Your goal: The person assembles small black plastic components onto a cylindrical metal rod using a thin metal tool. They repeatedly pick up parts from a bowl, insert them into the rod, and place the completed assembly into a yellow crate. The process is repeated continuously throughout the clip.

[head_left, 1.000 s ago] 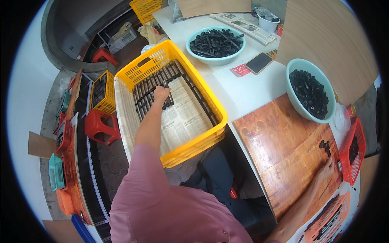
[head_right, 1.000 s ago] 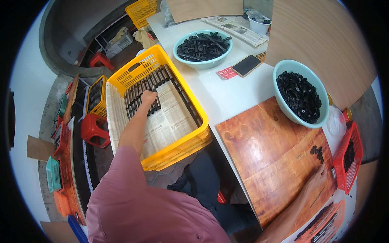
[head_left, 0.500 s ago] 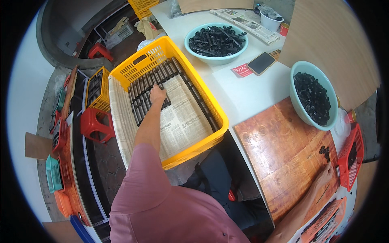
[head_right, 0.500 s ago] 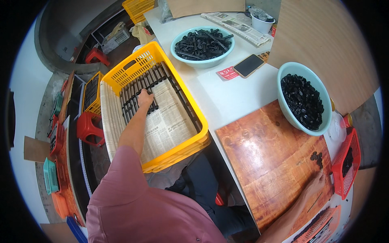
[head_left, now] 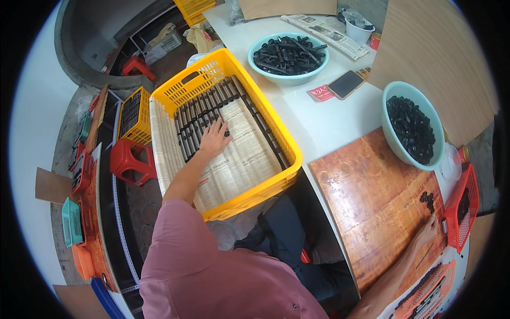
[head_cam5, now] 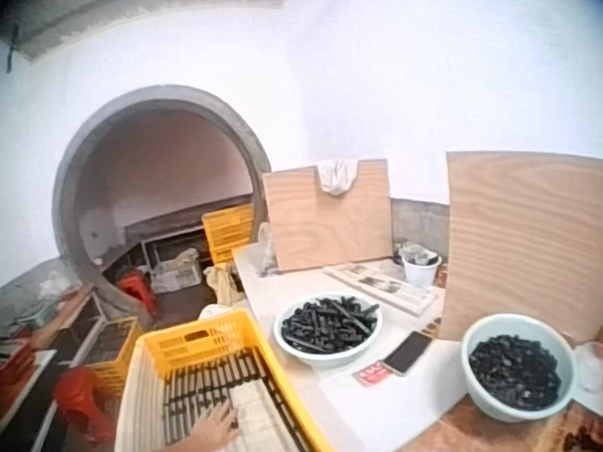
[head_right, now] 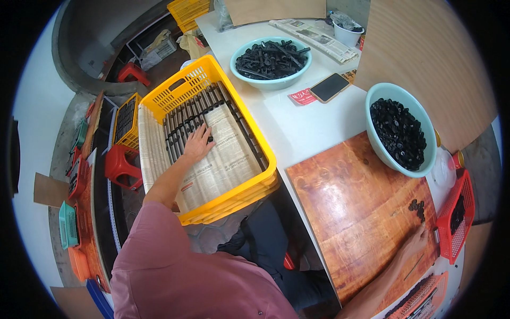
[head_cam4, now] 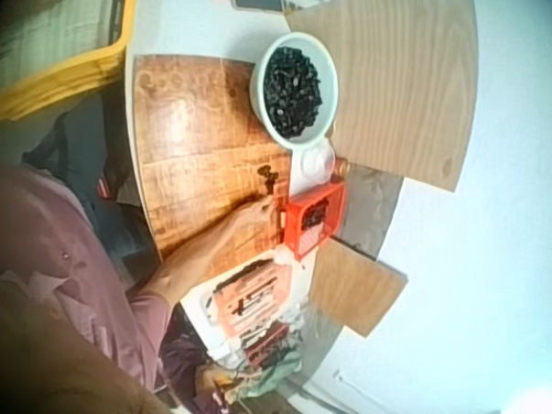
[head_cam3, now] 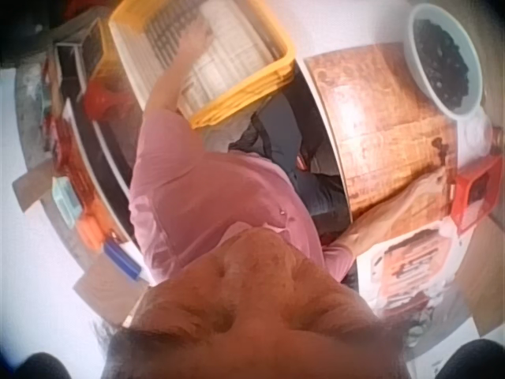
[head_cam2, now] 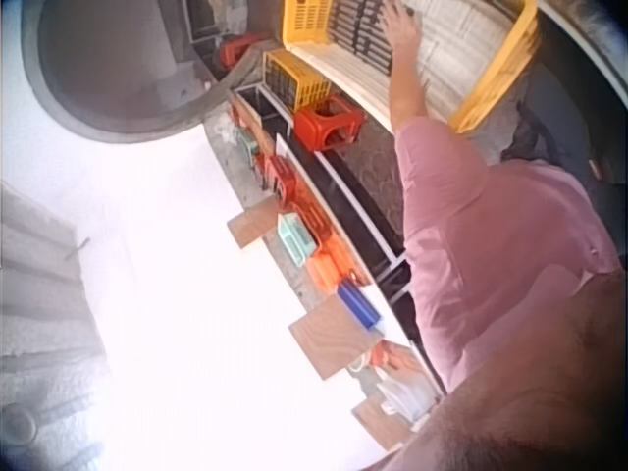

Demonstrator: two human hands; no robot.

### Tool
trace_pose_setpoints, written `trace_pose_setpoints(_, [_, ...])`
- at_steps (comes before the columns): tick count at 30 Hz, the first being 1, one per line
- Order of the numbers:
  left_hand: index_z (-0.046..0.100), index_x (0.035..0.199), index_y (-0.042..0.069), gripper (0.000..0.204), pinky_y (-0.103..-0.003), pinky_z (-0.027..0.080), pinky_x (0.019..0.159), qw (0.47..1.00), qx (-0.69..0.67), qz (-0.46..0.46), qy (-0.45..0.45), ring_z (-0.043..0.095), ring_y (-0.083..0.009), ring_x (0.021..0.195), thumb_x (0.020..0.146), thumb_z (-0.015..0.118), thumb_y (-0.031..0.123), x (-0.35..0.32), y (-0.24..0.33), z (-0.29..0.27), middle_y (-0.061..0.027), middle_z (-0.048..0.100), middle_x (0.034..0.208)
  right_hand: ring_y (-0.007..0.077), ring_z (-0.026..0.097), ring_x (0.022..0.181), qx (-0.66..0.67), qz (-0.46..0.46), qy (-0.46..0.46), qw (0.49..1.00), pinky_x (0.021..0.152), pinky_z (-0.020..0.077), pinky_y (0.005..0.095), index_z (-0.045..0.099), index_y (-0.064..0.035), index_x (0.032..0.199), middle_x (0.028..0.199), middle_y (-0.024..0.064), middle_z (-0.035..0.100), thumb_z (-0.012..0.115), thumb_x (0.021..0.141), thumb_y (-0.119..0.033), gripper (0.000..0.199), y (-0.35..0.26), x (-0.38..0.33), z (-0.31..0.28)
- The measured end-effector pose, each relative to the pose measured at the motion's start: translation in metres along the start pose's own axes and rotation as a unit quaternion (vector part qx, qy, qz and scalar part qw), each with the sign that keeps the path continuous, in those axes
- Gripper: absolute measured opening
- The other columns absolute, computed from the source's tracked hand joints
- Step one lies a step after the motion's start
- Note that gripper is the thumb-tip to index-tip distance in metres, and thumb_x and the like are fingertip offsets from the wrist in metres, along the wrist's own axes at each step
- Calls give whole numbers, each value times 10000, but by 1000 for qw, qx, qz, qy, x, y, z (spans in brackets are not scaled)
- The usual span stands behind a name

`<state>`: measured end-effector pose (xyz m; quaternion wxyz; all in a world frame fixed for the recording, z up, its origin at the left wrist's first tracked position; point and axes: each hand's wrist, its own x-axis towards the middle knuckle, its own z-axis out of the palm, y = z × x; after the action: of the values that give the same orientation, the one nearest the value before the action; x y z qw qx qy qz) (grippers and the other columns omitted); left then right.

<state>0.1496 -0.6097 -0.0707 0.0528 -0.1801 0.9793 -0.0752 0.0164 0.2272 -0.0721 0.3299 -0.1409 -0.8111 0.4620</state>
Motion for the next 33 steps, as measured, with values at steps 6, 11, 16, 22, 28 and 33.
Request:
trace_pose_setpoints(6, [354,1543,96,585,-448,285,1203,1000,-1,-12,21,302,-306,1488,1055,471,397,7,-4,13,-141,298,1622,112,340,659,-50,-7,-12,999,580,290,320,452,-47,698,688,-23,373,567,1040,-340,465,-15,-4,-1])
trace_pose_setpoints(11, [346,1542,84,612,-445,293,1196,1000,1,-14,28,308,-309,1483,1042,497,403,5,0,9,-155,299,1618,130,367,660,-34,5,-13,999,593,317,332,481,-7,721,688,2,412,566,1038,-326,458,-25,-7,0])
trace_pose_setpoints(16, [273,1577,83,699,-485,244,1213,999,-21,-16,36,229,-347,1512,1031,479,469,-1,2,9,-187,210,1647,123,365,659,-27,-3,-16,1000,590,312,324,494,-8,721,690,-3,411,564,1038,-319,449,-20,-5,0])
trace_pose_setpoints(22, [145,1611,75,834,-530,138,1240,994,-74,-78,-22,101,-359,1548,1014,392,602,2,-1,18,-188,80,1681,110,343,648,-23,3,-21,1000,578,293,311,471,-34,709,687,-23,381,568,1037,-325,448,-16,-3,-2])
trace_pose_setpoints(28, [79,1621,83,866,-541,105,1245,992,-88,-86,-22,51,-346,1558,1013,368,626,-2,4,14,-175,21,1690,109,331,639,0,-14,-5,1000,573,296,310,459,-50,704,686,-29,363,573,1036,-362,469,-25,-8,4])
trace_pose_setpoints(33, [90,1621,82,867,-557,86,1244,988,-112,-100,-25,55,-338,1558,1012,352,641,-5,5,19,-171,34,1690,120,354,656,-12,2,-18,1000,594,308,321,494,-17,733,697,-19,390,576,1033,-371,471,-10,-2,-1])
